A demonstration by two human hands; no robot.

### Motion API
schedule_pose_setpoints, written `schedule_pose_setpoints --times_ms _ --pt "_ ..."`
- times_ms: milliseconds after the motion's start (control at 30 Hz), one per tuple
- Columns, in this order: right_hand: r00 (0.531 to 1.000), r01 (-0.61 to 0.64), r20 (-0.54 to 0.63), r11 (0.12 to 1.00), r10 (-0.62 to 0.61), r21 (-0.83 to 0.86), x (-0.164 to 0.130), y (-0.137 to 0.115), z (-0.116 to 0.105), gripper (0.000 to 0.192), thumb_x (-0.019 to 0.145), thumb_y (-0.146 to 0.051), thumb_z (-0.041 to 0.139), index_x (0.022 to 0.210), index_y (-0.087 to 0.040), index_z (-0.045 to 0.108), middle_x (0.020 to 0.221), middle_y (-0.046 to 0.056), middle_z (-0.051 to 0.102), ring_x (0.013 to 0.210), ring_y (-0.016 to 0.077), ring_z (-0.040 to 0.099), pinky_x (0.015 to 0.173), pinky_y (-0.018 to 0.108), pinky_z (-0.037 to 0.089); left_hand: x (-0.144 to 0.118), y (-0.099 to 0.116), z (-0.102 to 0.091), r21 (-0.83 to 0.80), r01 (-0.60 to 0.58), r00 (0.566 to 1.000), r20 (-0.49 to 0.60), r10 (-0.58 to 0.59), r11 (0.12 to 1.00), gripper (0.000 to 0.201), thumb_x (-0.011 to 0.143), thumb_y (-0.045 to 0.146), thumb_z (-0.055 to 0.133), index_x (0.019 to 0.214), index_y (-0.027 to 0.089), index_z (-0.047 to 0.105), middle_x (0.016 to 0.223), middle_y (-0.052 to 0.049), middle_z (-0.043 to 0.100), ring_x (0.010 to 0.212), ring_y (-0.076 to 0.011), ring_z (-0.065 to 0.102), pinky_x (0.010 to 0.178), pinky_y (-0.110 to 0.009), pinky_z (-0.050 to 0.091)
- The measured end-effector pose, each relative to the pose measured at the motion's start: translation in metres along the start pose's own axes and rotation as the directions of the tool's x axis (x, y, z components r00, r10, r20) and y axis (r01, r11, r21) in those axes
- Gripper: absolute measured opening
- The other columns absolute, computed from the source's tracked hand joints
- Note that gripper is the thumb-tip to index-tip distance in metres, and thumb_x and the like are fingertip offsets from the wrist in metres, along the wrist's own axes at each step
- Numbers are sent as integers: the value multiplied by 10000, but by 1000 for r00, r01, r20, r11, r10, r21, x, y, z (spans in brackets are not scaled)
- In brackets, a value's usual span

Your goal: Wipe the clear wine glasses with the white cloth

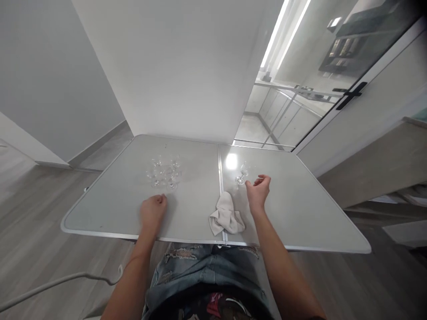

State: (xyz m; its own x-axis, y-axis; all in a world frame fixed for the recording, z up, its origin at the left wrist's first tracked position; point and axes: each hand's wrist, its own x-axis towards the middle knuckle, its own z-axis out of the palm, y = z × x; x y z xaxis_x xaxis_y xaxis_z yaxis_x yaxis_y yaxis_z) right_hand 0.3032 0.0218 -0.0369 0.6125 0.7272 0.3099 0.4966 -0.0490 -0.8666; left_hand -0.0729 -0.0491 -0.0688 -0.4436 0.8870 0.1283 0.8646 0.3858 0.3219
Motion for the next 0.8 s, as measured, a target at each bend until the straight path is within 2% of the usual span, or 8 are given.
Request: schedule_pose_setpoints --times_ms 67,133,300,400,533,600,700,800 --pt "986 -92 129 989 107 -119 22 20 6 719 601 -410 780 1223 -154 525 792 -19 561 723 189 568 695 295 453 -4 6 4 53 -45 997 58 42 998 458 923 456 422 641 214 690 728 -141 711 687 -274 664 587 -304 349" --pt "963 -90 229 972 140 -218 34 32 19 762 599 -474 780 1246 -130 571 789 14 615 763 227 601 718 320 457 -5 9 6 89 -61 994 97 52 994 464 928 462 416 677 219 721 771 -148 730 694 -279 678 576 -299 354" --pt "957 8 280 960 74 -281 42 42 41 482 722 -469 674 1085 -156 730 784 85 724 767 256 648 751 342 458 -7 9 4 106 -80 987 150 64 991 456 940 450 413 754 227 764 798 -155 740 712 -286 696 591 -304 399" --pt "970 111 238 958 -46 -266 41 34 41 335 800 -434 585 853 -156 764 785 128 746 725 250 649 742 342 455 -9 9 4 97 -80 987 144 66 992 463 947 444 408 753 227 768 791 -153 740 717 -276 697 612 -304 416" --pt "965 209 183 973 -189 -99 13 -2 50 394 882 -464 526 756 -152 732 738 112 740 666 218 629 709 321 448 -10 12 4 105 -72 986 160 54 992 458 950 430 403 787 218 776 821 -156 747 750 -272 702 632 -300 421" --pt "897 250 364 967 -252 56 -15 -24 65 403 877 -499 554 754 -160 734 715 82 733 652 202 625 680 298 449 -10 13 2 113 -74 983 173 54 991 463 954 422 392 812 213 779 844 -157 750 775 -271 705 639 -297 420" --pt "734 238 597 946 -323 220 -61 -51 96 320 852 -472 612 797 -187 747 720 38 729 661 184 630 668 272 447 -10 16 -2 129 -74 979 196 48 989 475 964 410 370 841 210 783 866 -156 753 799 -275 709 642 -298 416" --pt "663 217 680 950 -313 225 -91 -65 121 303 865 -439 599 745 -192 728 650 14 686 598 159 581 627 259 413 -11 17 -5 145 -69 978 204 39 987 488 970 418 361 851 206 784 876 -159 754 800 -277 711 640 -299 409"
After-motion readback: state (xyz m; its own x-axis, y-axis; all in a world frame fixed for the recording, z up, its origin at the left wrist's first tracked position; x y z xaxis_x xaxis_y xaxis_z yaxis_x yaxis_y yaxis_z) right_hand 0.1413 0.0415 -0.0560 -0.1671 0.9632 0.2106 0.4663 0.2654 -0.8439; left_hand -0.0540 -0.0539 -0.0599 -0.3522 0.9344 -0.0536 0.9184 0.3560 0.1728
